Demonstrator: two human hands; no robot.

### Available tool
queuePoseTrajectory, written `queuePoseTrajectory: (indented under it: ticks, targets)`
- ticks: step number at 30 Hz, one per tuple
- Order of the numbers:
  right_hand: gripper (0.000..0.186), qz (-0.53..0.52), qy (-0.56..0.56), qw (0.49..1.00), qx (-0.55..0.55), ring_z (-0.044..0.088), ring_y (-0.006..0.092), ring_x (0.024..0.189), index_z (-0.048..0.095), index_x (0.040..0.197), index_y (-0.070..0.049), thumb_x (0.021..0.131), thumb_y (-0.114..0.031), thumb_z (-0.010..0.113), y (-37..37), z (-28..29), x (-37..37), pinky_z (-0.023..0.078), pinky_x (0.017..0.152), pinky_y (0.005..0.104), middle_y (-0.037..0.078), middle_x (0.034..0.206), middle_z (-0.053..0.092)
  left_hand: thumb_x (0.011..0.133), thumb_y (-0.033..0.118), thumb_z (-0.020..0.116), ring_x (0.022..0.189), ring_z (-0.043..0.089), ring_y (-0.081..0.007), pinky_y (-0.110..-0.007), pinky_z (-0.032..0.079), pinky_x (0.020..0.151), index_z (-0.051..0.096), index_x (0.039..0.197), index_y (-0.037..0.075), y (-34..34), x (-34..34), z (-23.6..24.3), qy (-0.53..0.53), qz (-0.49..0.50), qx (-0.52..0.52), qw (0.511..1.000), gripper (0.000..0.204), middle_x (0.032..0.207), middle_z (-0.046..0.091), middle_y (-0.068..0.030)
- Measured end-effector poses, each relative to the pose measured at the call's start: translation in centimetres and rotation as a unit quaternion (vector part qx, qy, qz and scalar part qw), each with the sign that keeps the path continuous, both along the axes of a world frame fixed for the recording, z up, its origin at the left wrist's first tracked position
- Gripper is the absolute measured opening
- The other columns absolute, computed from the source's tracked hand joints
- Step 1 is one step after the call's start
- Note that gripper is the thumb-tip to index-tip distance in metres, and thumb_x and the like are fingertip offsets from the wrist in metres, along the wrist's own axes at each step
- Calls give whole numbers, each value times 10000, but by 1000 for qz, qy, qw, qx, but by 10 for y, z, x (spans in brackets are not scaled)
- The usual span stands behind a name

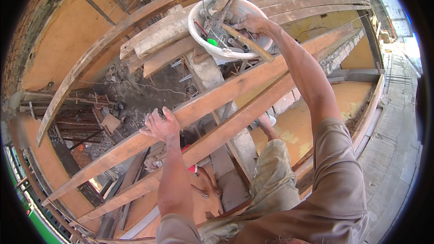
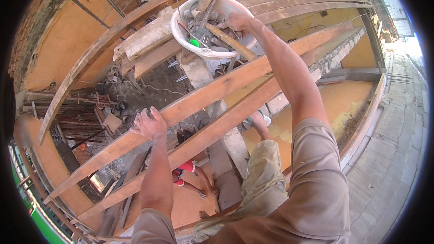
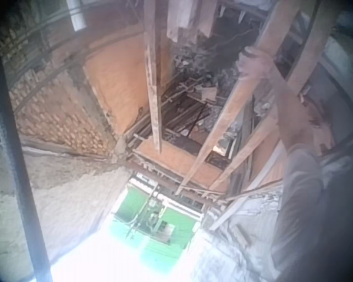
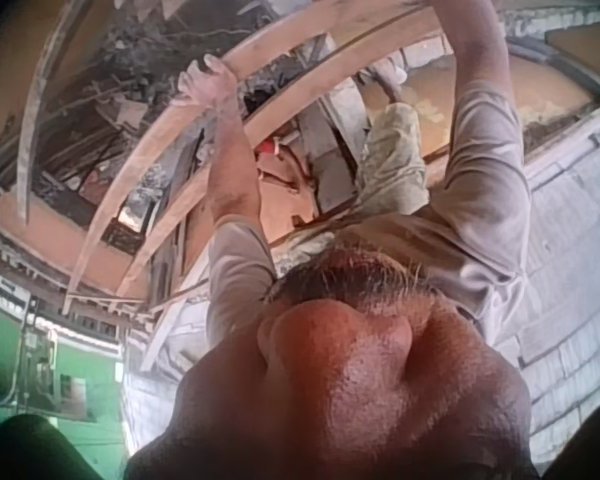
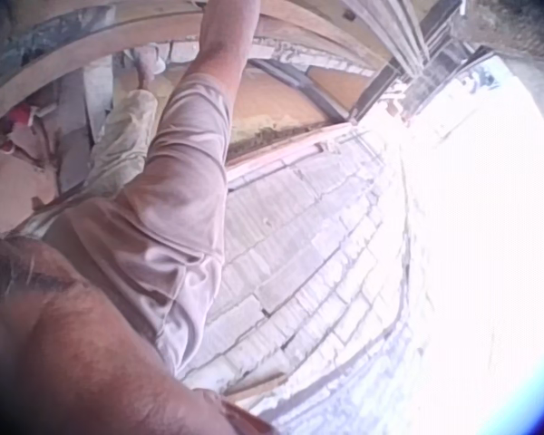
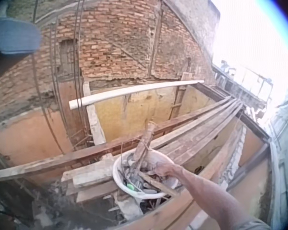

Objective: The person applies wet cement to a wall using a trowel and smooths it with a wooden plank. They then use a hammer to tap a wooden form into place and adjust rebar protruding from the wall.

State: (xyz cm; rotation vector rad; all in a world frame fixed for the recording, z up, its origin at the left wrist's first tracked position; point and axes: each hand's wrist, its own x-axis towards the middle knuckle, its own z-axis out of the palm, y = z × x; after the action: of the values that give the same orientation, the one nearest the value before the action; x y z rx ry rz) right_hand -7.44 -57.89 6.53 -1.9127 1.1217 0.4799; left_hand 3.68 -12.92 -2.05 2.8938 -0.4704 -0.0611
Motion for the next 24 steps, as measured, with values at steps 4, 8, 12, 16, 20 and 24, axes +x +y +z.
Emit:
queuePoseTrajectory:
  ticks: [4,8,12,16,20,24]
  targets:
    - [295,-90,-43,995,27,523,121,530,705,1011,-18,962,-297,621,9,-3,-2,403,418,297,54,696,617,915,410,583,1260,495,-226,-643,60,1158,686,1122,129,0,0,0,-24,1,20,999,365,1163,677,-36]
    - [238,-190,-118,971,83,527,129,588,677,1021,-19,964,-234,593,12,-11,-5,445,483,308,41,728,609,918,414,577,1258,497,-231,-642,60,1157,687,1129,128,0,0,-2,-27,-2,14,1000,371,1167,678,-36]
    - [182,-181,-181,961,100,535,95,635,646,1070,-9,949,-135,598,18,-15,-11,452,535,251,46,845,644,921,418,569,1259,496,-237,-641,65,1155,687,1137,125,1,0,-4,-27,-5,17,999,383,1171,678,-39]
    - [163,-177,-195,962,76,581,142,689,690,953,-11,942,-105,557,0,-13,-18,487,566,298,74,823,661,922,418,564,1258,495,-246,-643,73,1151,687,1140,121,-2,-2,-5,-36,-6,5,999,388,1173,678,-45]
    - [261,31,-86,987,-129,657,242,792,715,881,-2,937,-133,496,-6,-16,-9,534,678,381,145,896,704,919,419,562,1257,497,-256,-644,79,1148,687,1140,120,-5,-3,-3,-22,-6,8,1000,393,1174,677,-57]
    - [327,218,-22,918,-330,661,325,934,720,962,-27,927,-253,486,16,-11,12,517,846,436,186,963,705,891,429,577,1277,495,-267,-675,47,1146,683,1143,110,6,2,-4,-10,-3,5,1000,421,1202,666,-110]
